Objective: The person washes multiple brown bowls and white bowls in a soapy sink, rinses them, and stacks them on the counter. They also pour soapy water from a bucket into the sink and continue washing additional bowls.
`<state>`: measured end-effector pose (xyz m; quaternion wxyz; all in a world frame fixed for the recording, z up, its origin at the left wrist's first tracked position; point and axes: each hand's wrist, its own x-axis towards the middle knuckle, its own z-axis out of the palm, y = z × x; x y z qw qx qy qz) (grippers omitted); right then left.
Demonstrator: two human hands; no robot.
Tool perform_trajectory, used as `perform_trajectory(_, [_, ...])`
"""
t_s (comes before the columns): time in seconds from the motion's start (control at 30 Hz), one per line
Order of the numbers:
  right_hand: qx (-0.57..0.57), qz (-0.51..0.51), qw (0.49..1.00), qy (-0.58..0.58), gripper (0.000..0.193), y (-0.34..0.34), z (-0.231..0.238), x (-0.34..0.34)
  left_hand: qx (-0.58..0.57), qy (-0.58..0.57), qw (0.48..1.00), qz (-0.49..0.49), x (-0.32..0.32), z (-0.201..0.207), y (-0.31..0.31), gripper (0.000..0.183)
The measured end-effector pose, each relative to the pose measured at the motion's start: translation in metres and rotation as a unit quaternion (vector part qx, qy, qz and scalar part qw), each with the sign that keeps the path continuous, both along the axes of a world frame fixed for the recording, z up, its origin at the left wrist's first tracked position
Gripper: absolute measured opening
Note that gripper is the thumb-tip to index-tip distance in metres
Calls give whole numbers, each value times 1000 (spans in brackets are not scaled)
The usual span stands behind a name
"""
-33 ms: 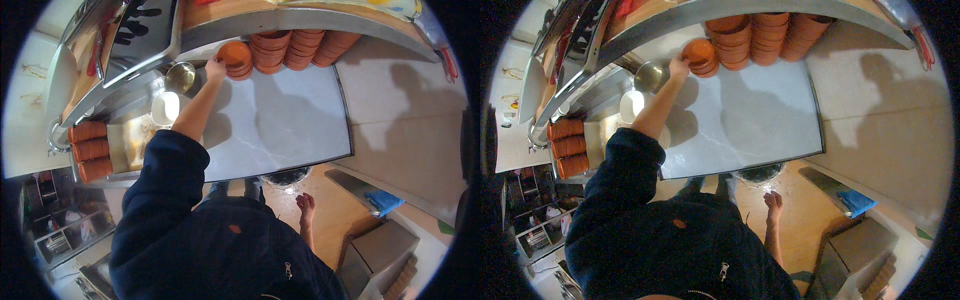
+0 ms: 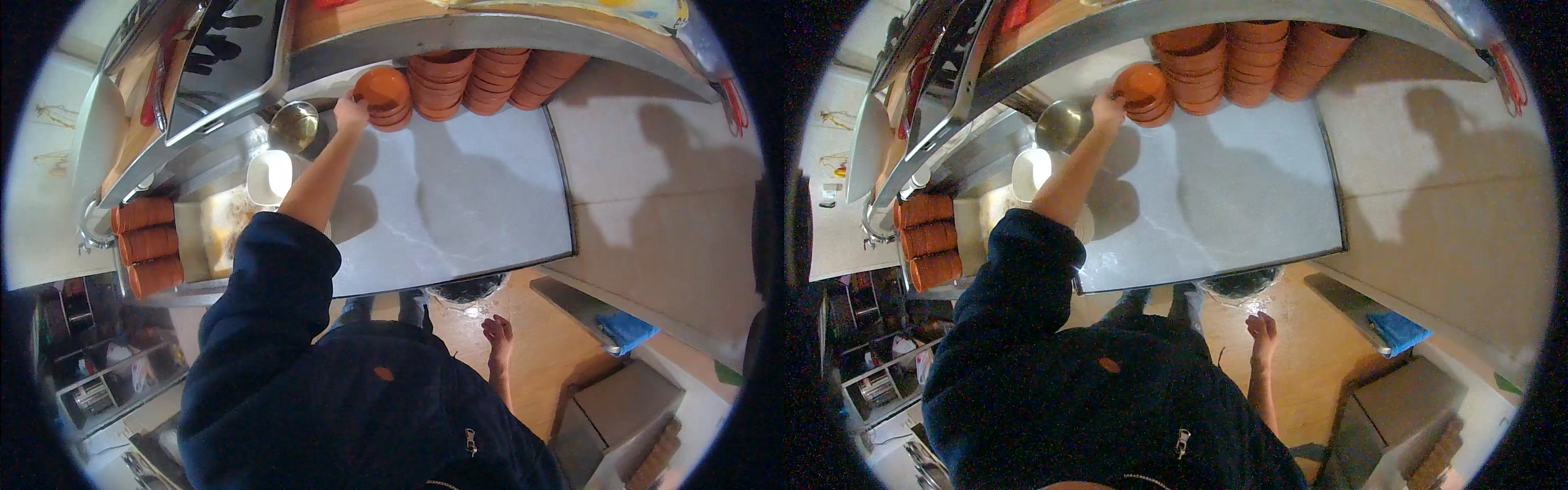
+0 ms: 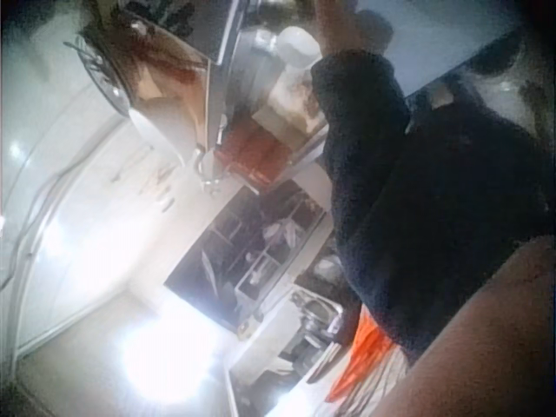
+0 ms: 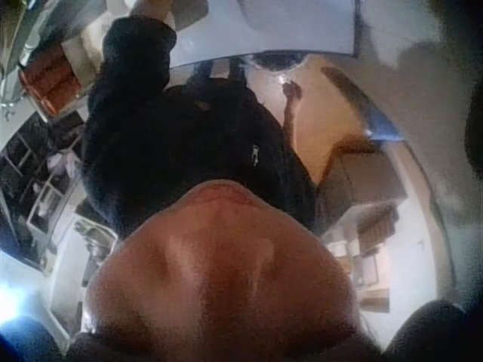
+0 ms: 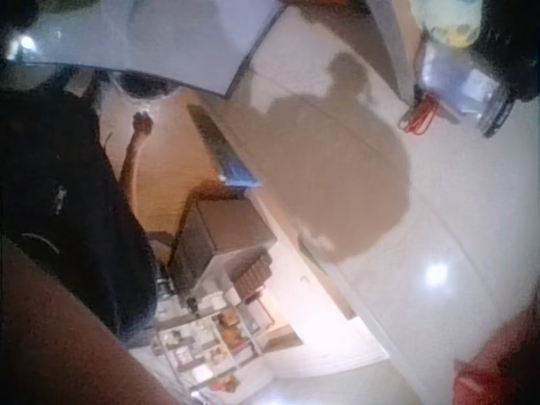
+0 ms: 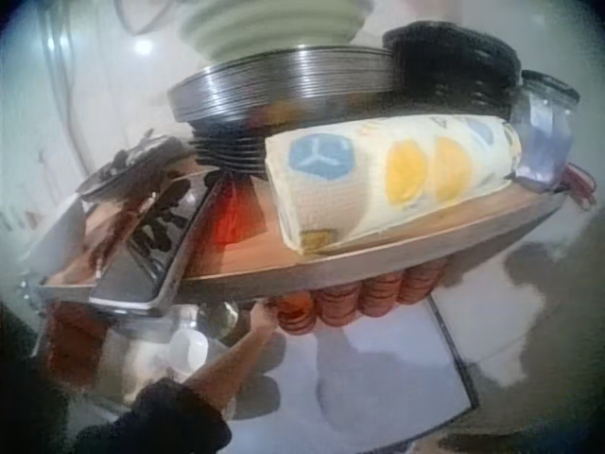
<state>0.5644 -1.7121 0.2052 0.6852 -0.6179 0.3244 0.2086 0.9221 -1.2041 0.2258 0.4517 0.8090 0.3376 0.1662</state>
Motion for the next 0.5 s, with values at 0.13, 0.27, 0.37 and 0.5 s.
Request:
perform_trajectory(0.13, [6, 30, 1000, 0, 34, 5, -5, 9, 9, 45, 999, -10, 0, 1, 3, 31])
perform_trajectory(0.27, [10, 62, 998, -5, 35, 12, -10, 21, -58, 51, 997, -16, -13, 20, -10, 40])
perform_trajectory(0.37, [13, 82, 997, 2, 31, 18, -24, 29, -217, -40, 975, 42, -56, 45, -52, 34])
perform_trajectory(0.5, [83, 180, 980, 35, 27, 25, -55, 34, -114, 136, 922, -345, -189, 85, -97, 21])
